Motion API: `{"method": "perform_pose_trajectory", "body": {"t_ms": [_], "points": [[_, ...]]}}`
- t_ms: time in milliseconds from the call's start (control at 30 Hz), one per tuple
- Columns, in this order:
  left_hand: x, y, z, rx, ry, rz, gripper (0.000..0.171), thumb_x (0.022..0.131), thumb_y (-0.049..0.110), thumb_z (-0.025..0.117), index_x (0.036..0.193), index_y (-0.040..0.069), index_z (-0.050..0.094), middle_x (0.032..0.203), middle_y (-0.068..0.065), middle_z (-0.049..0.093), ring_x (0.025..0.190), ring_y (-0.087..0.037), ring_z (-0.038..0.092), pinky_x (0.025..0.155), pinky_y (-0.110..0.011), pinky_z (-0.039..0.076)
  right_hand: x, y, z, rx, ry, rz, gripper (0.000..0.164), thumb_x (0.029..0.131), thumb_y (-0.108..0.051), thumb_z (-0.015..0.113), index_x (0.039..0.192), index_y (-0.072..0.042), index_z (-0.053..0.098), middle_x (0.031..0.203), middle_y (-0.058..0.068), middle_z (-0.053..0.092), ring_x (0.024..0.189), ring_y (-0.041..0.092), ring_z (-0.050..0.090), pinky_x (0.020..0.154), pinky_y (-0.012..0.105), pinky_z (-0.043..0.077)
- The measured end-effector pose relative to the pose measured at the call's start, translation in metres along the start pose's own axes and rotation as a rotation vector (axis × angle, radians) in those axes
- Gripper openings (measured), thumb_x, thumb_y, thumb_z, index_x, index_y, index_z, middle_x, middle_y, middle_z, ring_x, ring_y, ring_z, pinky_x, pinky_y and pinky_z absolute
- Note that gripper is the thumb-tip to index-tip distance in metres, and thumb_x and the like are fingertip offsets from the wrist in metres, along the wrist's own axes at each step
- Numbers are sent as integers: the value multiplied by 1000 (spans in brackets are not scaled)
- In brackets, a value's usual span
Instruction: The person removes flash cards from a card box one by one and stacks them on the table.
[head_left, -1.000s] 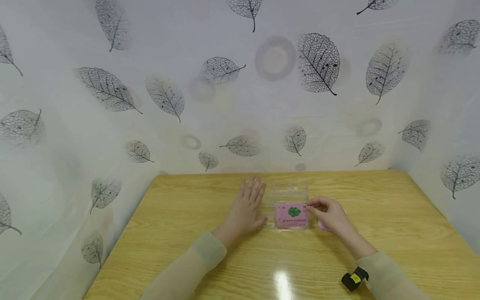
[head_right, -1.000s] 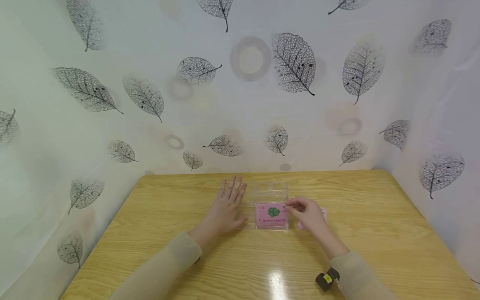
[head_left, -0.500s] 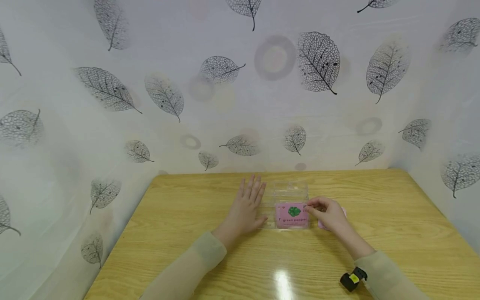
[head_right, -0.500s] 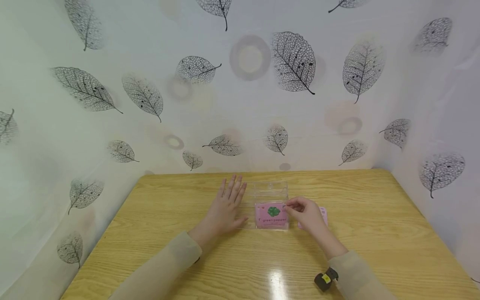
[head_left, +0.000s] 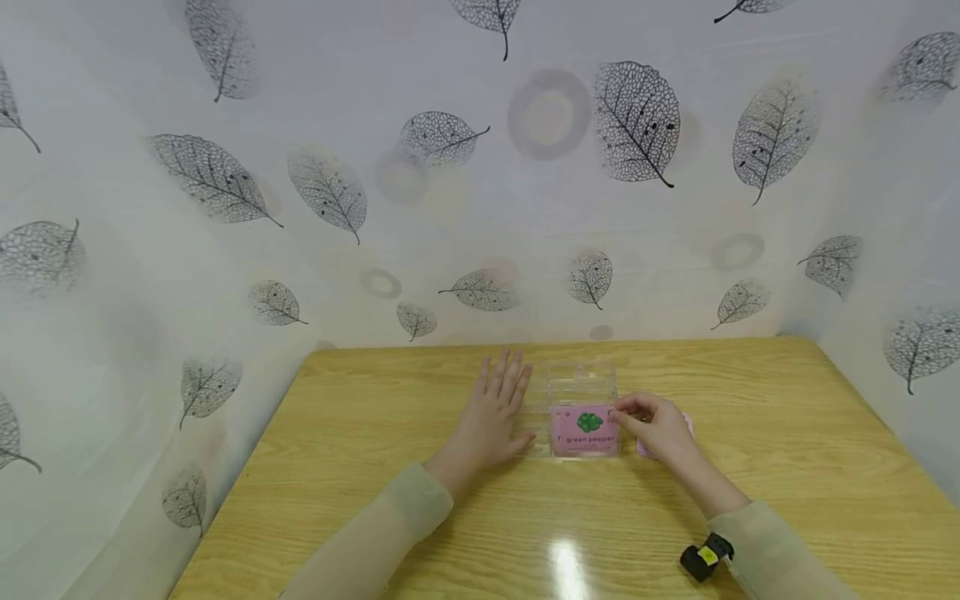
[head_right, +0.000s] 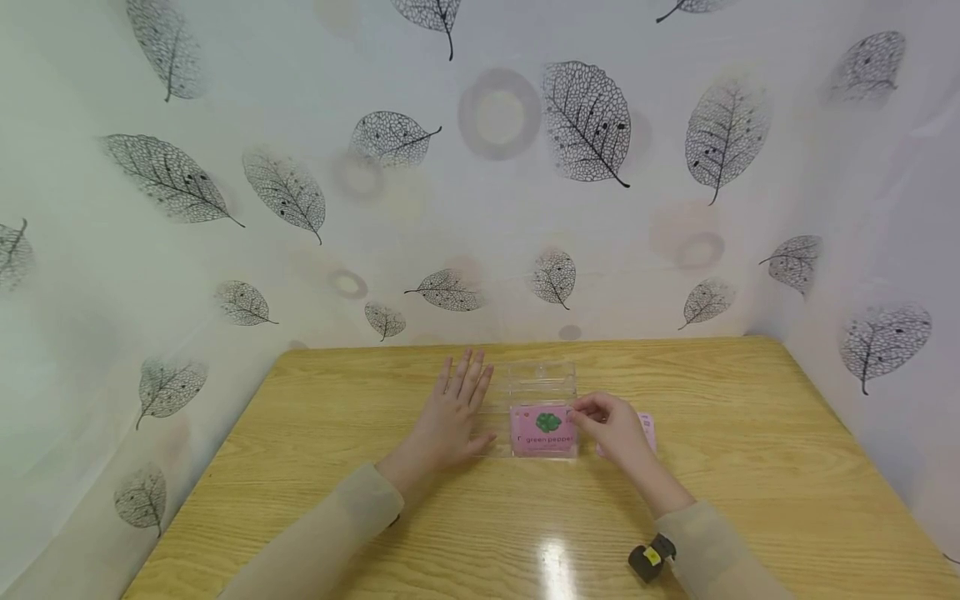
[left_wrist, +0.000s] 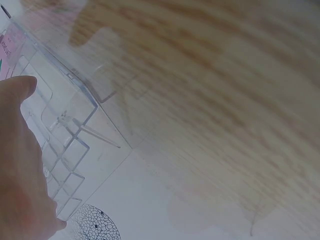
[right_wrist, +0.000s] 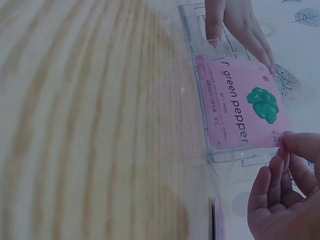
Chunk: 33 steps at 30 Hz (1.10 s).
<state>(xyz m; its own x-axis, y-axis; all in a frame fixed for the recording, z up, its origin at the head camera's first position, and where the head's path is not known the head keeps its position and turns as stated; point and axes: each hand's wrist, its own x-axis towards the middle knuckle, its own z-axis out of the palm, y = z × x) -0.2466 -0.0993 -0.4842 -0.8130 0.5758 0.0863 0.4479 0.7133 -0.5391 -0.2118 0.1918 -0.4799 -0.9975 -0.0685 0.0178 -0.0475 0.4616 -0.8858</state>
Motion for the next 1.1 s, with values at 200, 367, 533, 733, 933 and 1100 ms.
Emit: {"method": "perform_pose_trajectory", "body": {"t_ms": [200, 367, 533, 733, 933, 1100], "points": [[0, 0, -2, -2, -11, 0, 106, 100, 81, 30, 171, 5, 8, 179, -19, 7, 167, -40, 9, 136, -57, 12, -2, -1, 0, 29, 4, -5, 21, 100, -13, 73, 113, 4, 74, 98, 10, 75, 79, 5, 58, 62, 19, 50], [0, 0, -2, 0, -16, 5, 106, 100, 81, 28, 171, 5, 6, 179, -20, 5, 167, -40, 7, 136, -57, 11, -1, 1, -1, 44, 14, 1, 22, 101, -15, 73, 114, 2, 75, 99, 11, 75, 79, 4, 58, 61, 20, 50], [0, -1, -2, 8, -9, 5, 105, 100, 81, 29, 171, 6, 8, 179, -18, 11, 167, -40, 8, 136, -57, 13, -1, 3, -1, 3, 27, -11, 21, 101, -14, 73, 114, 3, 75, 101, 11, 77, 82, 2, 60, 71, 19, 51], [0, -1, -2, 1, 3, 2, 105, 100, 81, 30, 171, 6, 9, 179, -18, 12, 167, -40, 9, 136, -57, 14, -1, 1, -4, -20, 23, 6, 21, 101, -14, 72, 114, 3, 75, 102, 11, 76, 83, 4, 60, 73, 19, 51], [-1, -1, -4, -13, -7, 3, 106, 100, 80, 31, 171, 5, 8, 179, -19, 7, 167, -40, 9, 136, -57, 11, 0, 1, -6, -37, 20, 3, 22, 102, -14, 71, 114, 3, 74, 102, 12, 76, 84, 5, 60, 73, 20, 51], [-1, 0, -6, -10, -26, 3, 105, 101, 80, 31, 171, 5, 7, 179, -20, 2, 167, -39, 12, 136, -57, 10, 1, 0, -7, -55, 20, -6, 23, 102, -16, 72, 114, 4, 74, 102, 13, 77, 84, 4, 59, 72, 20, 51]]}}
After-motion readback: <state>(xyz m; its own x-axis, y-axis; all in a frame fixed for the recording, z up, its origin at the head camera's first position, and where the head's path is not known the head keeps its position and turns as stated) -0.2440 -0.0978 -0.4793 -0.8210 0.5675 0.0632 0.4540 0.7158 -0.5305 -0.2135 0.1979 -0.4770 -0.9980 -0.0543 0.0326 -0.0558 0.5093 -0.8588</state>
